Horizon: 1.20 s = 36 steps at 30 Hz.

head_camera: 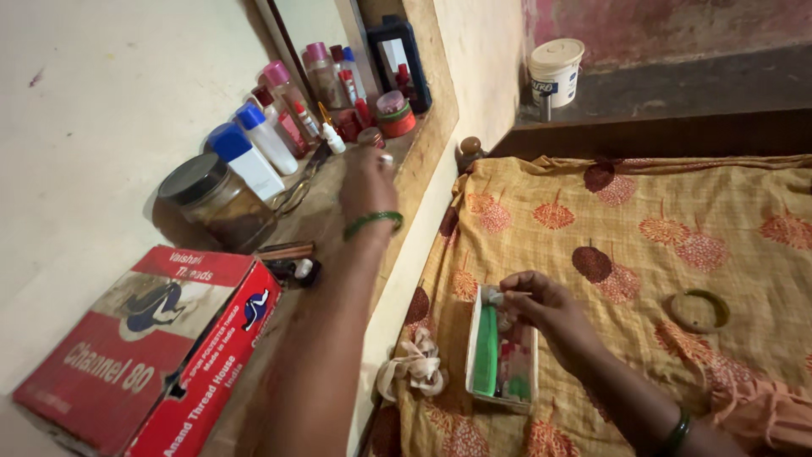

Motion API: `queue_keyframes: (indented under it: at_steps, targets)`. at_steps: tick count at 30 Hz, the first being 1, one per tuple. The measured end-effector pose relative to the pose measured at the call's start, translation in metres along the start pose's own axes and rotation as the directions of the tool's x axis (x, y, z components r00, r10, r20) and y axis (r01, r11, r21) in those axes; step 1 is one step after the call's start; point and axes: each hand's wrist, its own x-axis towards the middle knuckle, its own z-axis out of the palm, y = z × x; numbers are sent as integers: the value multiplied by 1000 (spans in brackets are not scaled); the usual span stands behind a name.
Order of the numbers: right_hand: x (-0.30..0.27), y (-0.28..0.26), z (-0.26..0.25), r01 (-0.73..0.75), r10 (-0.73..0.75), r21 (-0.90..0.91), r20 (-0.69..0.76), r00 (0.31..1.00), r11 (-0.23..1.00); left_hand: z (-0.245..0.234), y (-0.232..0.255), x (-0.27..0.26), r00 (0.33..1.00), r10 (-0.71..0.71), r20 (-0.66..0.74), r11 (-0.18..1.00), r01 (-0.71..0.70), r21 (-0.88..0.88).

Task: The person organizes personal items on a bed, picking up a comb, pens, and small containers, then placing them into a white plastic box. They also handle a cloth and a roll of tape, moving items between the bed and a nearby shelf.

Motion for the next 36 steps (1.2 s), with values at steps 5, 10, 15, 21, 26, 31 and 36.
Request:
queue_keyframes:
  at_steps: [5, 10, 15, 21, 26, 31, 36]
  targets:
    - [14, 19, -2, -21, 18, 41, 75, 997, 999, -22, -57, 97, 913, -290, 285, 869, 126, 479]
    - [32, 39, -12, -79, 78, 29, 52, 996, 996, -36, -107, 149, 847, -389, 361, 844, 172, 507]
    - [48, 57, -19, -183, 182, 25, 36, 983, 983, -6, -149, 168, 776, -497, 388, 736, 141, 662]
    - [63, 74, -25, -272, 270, 37, 42, 962, 962, 22, -186, 176, 736, -565, 372, 704, 194, 683]
    - [69, 80, -29, -260, 258, 33, 48, 965, 965, 20, -186, 184, 738, -583, 340, 698, 241, 675]
    - [68, 77, -27, -283, 282, 27, 33, 959, 959, 8, -185, 189, 733, -559, 388, 704, 172, 689]
    - [66, 71, -29, -319, 319, -17, 3, 948, 948, 21, -187, 184, 772, -480, 417, 691, 40, 722]
